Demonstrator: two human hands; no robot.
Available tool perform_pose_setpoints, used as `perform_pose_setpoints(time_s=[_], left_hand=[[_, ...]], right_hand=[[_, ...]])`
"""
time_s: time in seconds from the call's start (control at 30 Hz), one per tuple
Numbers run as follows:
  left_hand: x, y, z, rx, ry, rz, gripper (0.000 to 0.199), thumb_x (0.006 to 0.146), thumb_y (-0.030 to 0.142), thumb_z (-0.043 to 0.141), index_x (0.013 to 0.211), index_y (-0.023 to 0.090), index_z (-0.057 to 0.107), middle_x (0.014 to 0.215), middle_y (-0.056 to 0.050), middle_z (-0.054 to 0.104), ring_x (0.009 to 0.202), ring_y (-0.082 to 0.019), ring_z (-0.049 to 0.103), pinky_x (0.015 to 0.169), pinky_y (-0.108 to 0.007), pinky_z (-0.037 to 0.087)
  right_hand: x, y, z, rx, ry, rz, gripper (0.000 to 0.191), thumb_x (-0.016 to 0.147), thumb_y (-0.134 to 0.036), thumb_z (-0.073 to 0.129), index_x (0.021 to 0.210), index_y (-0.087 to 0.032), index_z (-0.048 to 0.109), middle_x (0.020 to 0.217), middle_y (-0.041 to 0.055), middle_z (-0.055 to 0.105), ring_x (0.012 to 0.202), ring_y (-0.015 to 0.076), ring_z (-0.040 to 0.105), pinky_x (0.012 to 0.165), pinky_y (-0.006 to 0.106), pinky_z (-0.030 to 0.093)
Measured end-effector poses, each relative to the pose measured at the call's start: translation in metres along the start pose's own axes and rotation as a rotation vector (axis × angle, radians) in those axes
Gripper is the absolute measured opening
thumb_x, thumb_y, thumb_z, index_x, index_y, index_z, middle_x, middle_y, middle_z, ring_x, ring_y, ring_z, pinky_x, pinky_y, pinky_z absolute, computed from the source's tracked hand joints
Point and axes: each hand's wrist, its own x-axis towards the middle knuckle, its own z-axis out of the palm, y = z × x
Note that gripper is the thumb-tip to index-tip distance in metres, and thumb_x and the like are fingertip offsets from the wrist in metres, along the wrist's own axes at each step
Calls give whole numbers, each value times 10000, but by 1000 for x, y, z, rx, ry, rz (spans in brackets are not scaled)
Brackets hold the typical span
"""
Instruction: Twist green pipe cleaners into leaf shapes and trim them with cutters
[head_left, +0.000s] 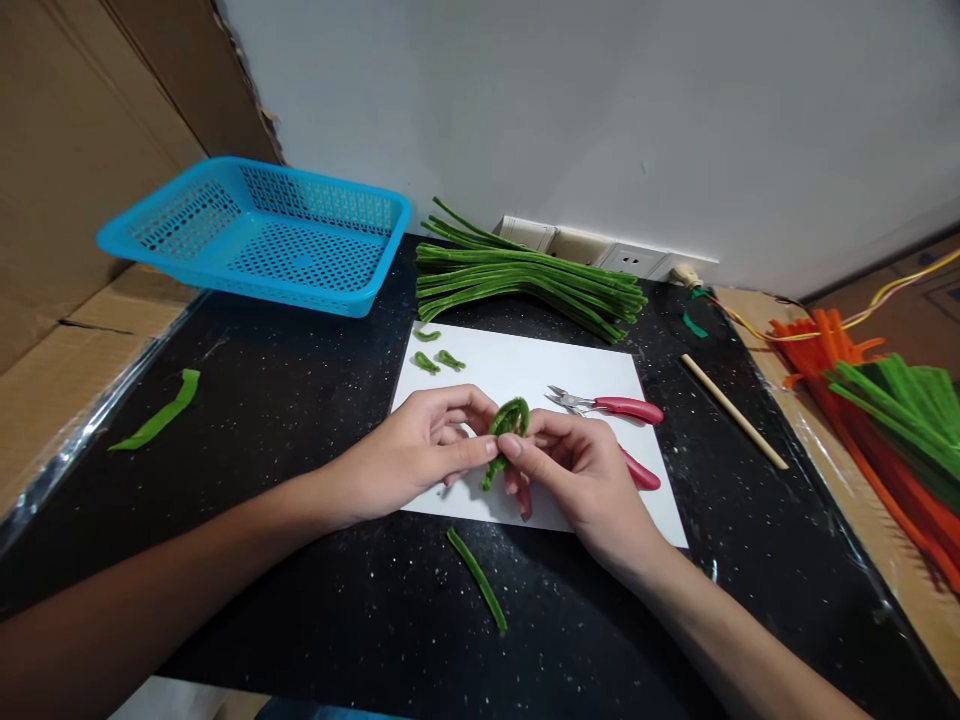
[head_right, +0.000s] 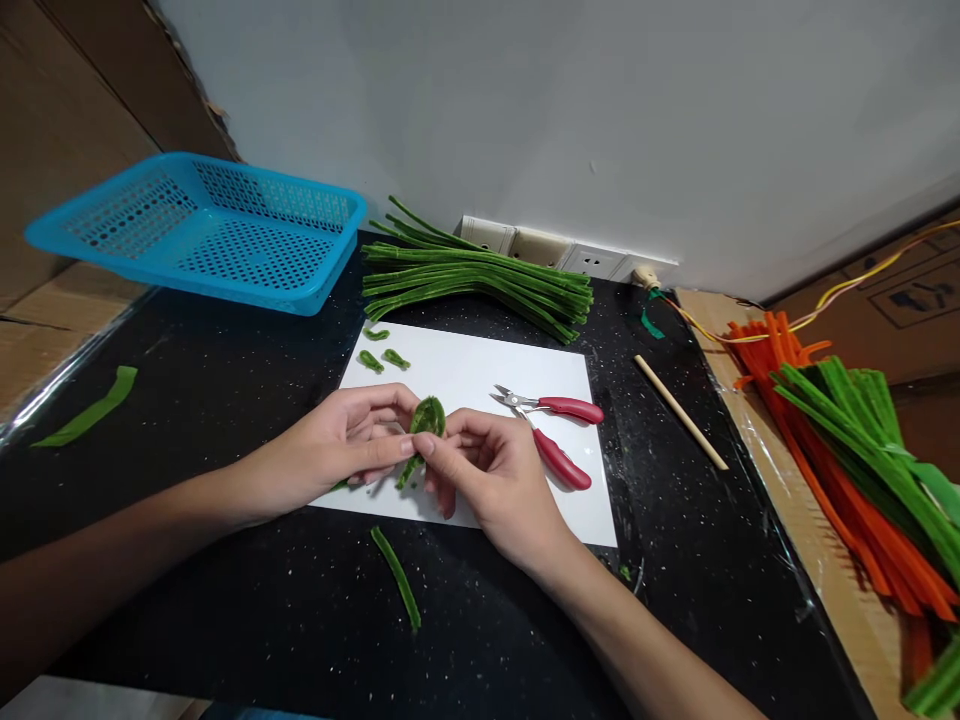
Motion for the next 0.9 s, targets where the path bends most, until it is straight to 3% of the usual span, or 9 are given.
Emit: perform_pose_setpoints(time_s=[0.13, 0.57, 0.73, 0.9], left_hand=[[1, 0, 0, -74, 19, 21, 234, 859, 272, 836, 914, 151, 644, 728, 51, 580, 517, -46, 446, 452, -173, 324], [-2, 2, 0, -160, 118, -26, 322, 762, 279, 926, 904, 134, 677, 794, 19, 610, 530, -35, 436, 413, -160, 285], [-2, 1, -1, -143, 131, -21, 389, 808, 308, 899, 1058, 163, 638, 814, 24, 617, 473, -11, 387, 387, -154, 232], [-4, 1, 0, -146, 45, -16, 432, 877, 295, 842, 1204, 217, 572, 813, 27, 630, 482, -23, 414, 412, -147, 272]], right_hand=[[-1, -1, 1, -7, -16, -2, 279, 875, -392, 852, 868, -174, 678, 653, -19, 663, 512, 113, 610, 504, 225, 484], [-2, -5, 1, 54, -46, -6, 231, 921, -363, 816, 952, -199, 657, 647, -15, 692, 512, 154, 687, 535, 265, 587], [0, 0, -2, 174, -71, 15, 219, 917, -320, 823, 1033, -184, 697, 644, -24, 701, 495, 129, 675, 529, 240, 588], [3, 7, -3, 249, -74, 50, 222, 929, -329, 800, 1052, -166, 716, 740, -9, 704, 496, 112, 660, 506, 238, 575]])
